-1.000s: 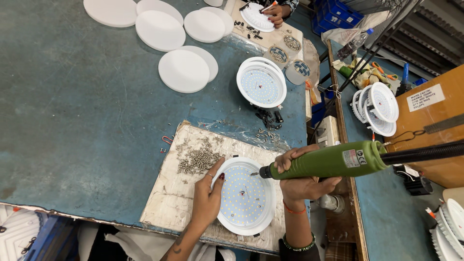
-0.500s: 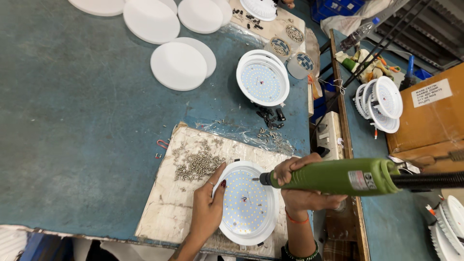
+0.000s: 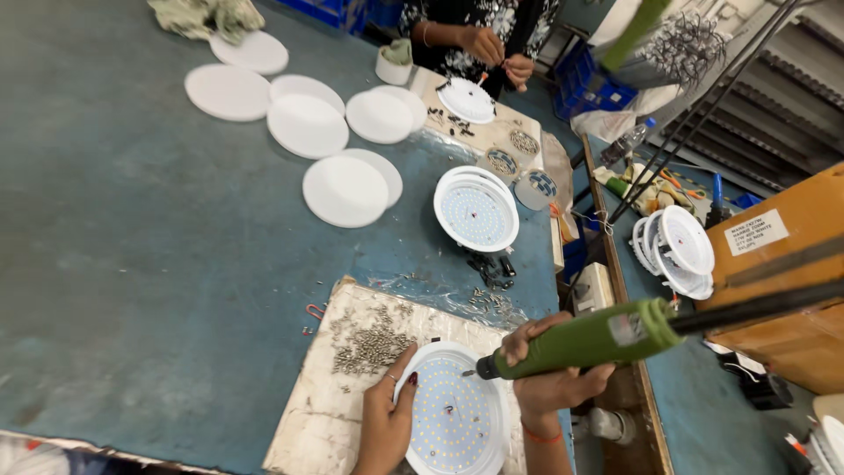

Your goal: The person uses a green electric screwdriver to fasten screws into a white circular LED light fixture on a workbench. They repeatedly pick up screws, align them, and drive them into the fixture while another worker assembles similar units nearby.

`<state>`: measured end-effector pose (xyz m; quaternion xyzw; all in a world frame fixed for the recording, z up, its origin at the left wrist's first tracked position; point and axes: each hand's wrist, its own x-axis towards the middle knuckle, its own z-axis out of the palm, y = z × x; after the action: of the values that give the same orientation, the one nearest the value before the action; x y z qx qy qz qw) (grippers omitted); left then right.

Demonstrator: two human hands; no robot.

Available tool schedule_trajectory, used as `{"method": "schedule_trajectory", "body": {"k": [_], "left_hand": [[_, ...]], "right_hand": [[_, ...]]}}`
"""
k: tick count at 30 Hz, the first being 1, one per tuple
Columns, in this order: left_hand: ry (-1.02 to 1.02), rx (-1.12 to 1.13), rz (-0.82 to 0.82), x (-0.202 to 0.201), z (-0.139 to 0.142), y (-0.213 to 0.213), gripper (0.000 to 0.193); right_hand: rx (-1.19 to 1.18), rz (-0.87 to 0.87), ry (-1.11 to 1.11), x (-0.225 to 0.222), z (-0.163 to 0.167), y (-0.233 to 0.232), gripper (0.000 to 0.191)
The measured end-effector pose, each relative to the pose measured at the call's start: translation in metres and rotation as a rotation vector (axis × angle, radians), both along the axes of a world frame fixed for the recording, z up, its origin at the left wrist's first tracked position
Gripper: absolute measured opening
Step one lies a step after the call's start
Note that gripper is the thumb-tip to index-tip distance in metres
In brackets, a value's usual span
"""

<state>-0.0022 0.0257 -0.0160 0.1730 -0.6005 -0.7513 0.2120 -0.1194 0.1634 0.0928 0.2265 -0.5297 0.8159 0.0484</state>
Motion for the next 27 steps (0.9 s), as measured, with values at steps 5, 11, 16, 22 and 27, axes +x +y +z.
{"method": "schedule_trajectory", "body": {"k": [5, 11, 16, 22, 27], "left_hand": [[-0.03, 0.119, -0.039, 0.0, 0.003, -0.004, 0.046], [0.04, -0.012, -0.009, 0.0, -0.001, -0.007, 0.042], [0.185, -0.089, 0.033, 0.001, -0.003, -0.008, 0.042], [0.174, -0.101, 0.042, 0.002, 0.0, -0.008, 0.042], [0.167, -0.13, 0.052, 0.003, 0.001, -0.009, 0.041]], "right_hand": [[-0.087, -0.001, 0.038, 0.013, 0.019, -0.003, 0.099], [-0.145, 0.164, 0.017, 0.035, 0.014, -0.02, 0.097], [-0.08, 0.133, 0.034, 0.036, 0.01, -0.031, 0.096], [-0.097, 0.162, 0.049, 0.035, 0.0, -0.034, 0.097], [-0.12, 0.249, 0.019, 0.035, -0.008, -0.036, 0.099]]}}
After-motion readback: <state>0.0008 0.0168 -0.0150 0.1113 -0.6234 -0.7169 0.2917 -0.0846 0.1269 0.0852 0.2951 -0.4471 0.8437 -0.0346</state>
